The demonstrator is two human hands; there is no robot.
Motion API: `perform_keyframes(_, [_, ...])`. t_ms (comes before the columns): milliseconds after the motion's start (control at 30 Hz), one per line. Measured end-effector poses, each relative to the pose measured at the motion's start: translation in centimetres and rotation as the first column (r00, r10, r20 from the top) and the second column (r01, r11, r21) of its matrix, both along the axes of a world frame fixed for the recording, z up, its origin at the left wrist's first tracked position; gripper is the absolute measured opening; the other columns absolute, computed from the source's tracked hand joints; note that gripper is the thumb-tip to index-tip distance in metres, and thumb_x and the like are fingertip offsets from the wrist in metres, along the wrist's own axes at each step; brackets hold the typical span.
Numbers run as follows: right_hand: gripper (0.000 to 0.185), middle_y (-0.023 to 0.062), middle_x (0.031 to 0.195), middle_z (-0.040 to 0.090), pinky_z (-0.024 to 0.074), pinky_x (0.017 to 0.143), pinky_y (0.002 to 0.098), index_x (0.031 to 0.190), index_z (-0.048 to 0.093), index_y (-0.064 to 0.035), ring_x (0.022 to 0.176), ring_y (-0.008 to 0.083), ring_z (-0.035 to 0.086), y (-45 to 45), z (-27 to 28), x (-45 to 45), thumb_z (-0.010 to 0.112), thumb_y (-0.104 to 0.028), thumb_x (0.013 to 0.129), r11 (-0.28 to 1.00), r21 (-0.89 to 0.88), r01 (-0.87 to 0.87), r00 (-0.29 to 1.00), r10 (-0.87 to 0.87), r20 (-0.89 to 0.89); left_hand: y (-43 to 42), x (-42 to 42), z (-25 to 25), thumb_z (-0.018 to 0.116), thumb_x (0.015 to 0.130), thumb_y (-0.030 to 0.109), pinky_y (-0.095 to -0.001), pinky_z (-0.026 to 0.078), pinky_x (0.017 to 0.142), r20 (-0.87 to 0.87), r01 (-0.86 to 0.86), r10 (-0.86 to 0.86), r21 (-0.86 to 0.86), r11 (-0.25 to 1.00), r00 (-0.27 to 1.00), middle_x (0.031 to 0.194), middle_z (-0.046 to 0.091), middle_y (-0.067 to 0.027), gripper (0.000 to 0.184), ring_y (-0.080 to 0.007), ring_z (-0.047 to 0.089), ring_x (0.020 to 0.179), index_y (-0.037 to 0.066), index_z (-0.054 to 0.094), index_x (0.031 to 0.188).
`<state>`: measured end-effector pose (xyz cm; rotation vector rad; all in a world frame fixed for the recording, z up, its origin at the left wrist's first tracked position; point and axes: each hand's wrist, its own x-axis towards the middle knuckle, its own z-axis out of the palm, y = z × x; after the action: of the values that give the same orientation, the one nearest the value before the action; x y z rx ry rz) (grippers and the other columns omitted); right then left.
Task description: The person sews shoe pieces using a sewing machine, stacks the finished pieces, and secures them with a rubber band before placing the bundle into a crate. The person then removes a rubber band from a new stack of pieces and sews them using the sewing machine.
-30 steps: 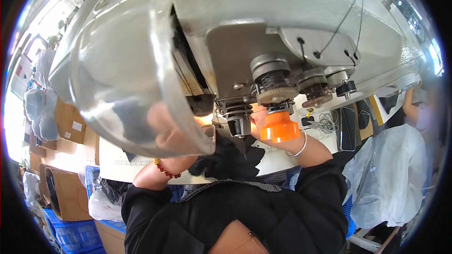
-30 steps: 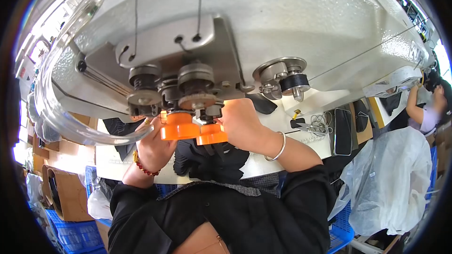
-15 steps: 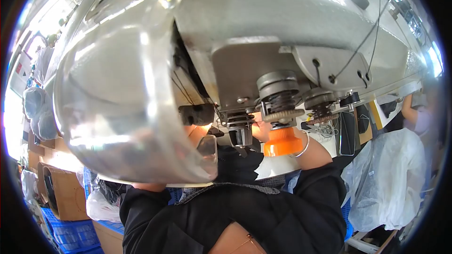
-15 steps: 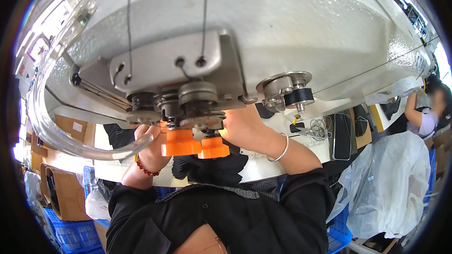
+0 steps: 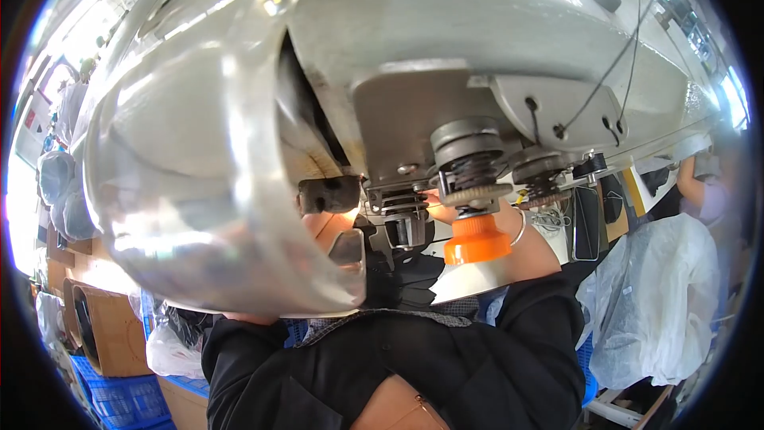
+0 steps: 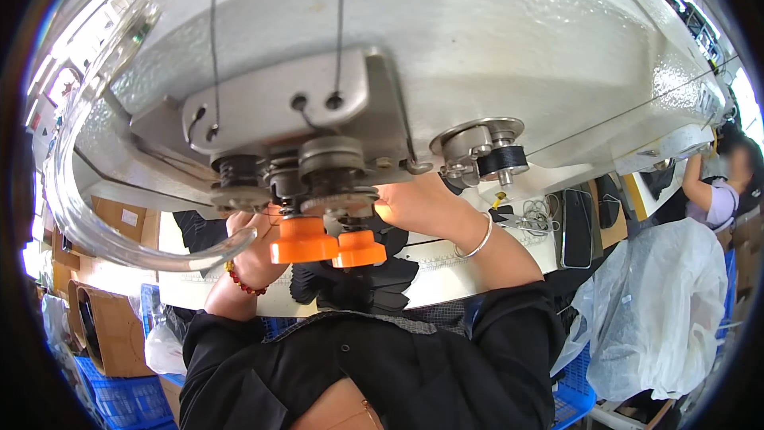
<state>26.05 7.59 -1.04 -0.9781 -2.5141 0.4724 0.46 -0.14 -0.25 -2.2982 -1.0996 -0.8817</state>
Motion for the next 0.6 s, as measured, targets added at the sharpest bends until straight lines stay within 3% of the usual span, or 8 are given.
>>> perform_keyframes(67, [0.006,0.0119,0.065,0.059,0.0450,0.048,0.0432,0.074,0.061,-0.0044,0.058,0.0336,0.059,0.1,-0.1,0.2,0.063,-0.009,0.072,0.999,-0.046,-0.017,0.994,0.012,-0.113,0.2,0.1,0.0,0.069,0.060,0.009,-0.0331,0.048,0.053,-0.035,-0.038,0.040,0.032,0.999,0.999,0.076,0.061,-0.0044,0.021,-0.0225,0.061,0.063,0.011,0.070,0.081])
perform_keyframes(133, [0.011,0.0121,0.062,0.059,0.0460,0.048,0.0433,0.073,0.060,-0.0044,0.058,0.0345,0.060,0.2,-0.3,0.3,0.063,-0.014,0.077,0.989,-0.131,-0.073,0.942,0.026,-0.334,0.8,-0.2,-0.3,0.070,0.062,0.010,-0.0349,0.047,0.053,0.075,0.063,-0.066,0.042,0.997,0.995,0.075,0.060,-0.0040,0.017,-0.0223,0.060,0.061,0.012,0.070,0.080])
perform_keyframes(167, [0.011,0.0121,0.062,0.059,0.0460,0.048,0.0433,0.073,0.060,-0.0044,0.058,0.0345,0.060,0.4,-1.0,0.2,0.063,-0.014,0.077,0.989,-0.129,-0.073,0.943,0.026,-0.333,0.7,-0.2,-0.3,0.070,0.062,0.010,-0.0349,0.047,0.053,0.076,0.064,-0.067,0.044,0.997,0.995,0.075,0.060,-0.0040,0.017,-0.0223,0.060,0.061,0.012,0.070,0.080])
perform_keyframes(233, [0.019,0.0134,0.063,0.061,0.0484,0.052,0.0445,0.075,0.059,-0.0051,0.059,0.0360,0.062,0.8,-2.6,-0.2,0.061,-0.022,0.084,0.996,-0.085,0.021,0.995,-0.012,0.102,0.4,0.0,-0.5,0.070,0.064,0.011,-0.0374,0.047,0.055,0.027,-0.019,0.019,0.020,1.000,0.999,0.075,0.060,-0.0041,0.016,-0.0221,0.059,0.060,0.013,0.070,0.080])
perform_keyframes(367, [0.024,0.0149,0.064,0.062,0.0495,0.054,0.0463,0.078,0.060,-0.0058,0.060,0.0375,0.062,0.5,-1.4,-0.2,0.059,-0.028,0.088,0.991,-0.132,0.023,0.994,-0.008,0.108,-0.4,0.7,0.5,0.071,0.066,0.014,-0.0382,0.048,0.058,0.030,-0.036,0.035,0.038,0.999,0.999,0.074,0.059,-0.0034,0.016,-0.0220,0.059,0.059,0.014,0.071,0.082])
perform_keyframes(467, [0.025,0.0159,0.064,0.061,0.0497,0.056,0.0468,0.079,0.060,-0.0058,0.059,0.0388,0.062,0.1,-0.4,-0.2,0.058,-0.029,0.088,0.996,-0.091,0.008,0.995,0.001,0.100,-1.2,1.5,0.8,0.073,0.066,0.016,-0.0377,0.047,0.057,-0.033,-0.133,0.132,-0.049,0.990,0.991,0.078,0.063,-0.0022,0.019,-0.0210,0.061,0.061,0.015,0.071,0.084])
perform_keyframes(533, [0.026,0.0163,0.065,0.062,0.0498,0.057,0.0469,0.080,0.060,-0.0055,0.060,0.0395,0.062,-0.2,0.1,-0.1,0.058,-0.030,0.090,0.997,-0.072,-0.020,0.999,0.023,0.045,-1.1,1.5,-0.3,0.075,0.070,0.019,-0.0386,0.046,0.057,0.138,-0.066,0.100,-0.233,0.970,0.985,0.085,0.067,-0.0012,0.018,-0.0193,0.063,0.063,0.016,0.071,0.087])
perform_keyframes(600, [0.026,0.0165,0.065,0.062,0.0499,0.058,0.0471,0.082,0.061,-0.0055,0.061,0.0395,0.062,-0.3,1.0,0.0,0.057,-0.030,0.090,0.991,-0.131,-0.023,0.998,0.030,0.052,-0.7,0.4,-2.3,0.076,0.069,0.017,-0.0365,0.048,0.059,0.184,0.050,-0.009,-0.220,0.974,0.983,0.092,0.066,-0.0037,0.027,-0.0216,0.063,0.072,0.013,0.070,0.095])
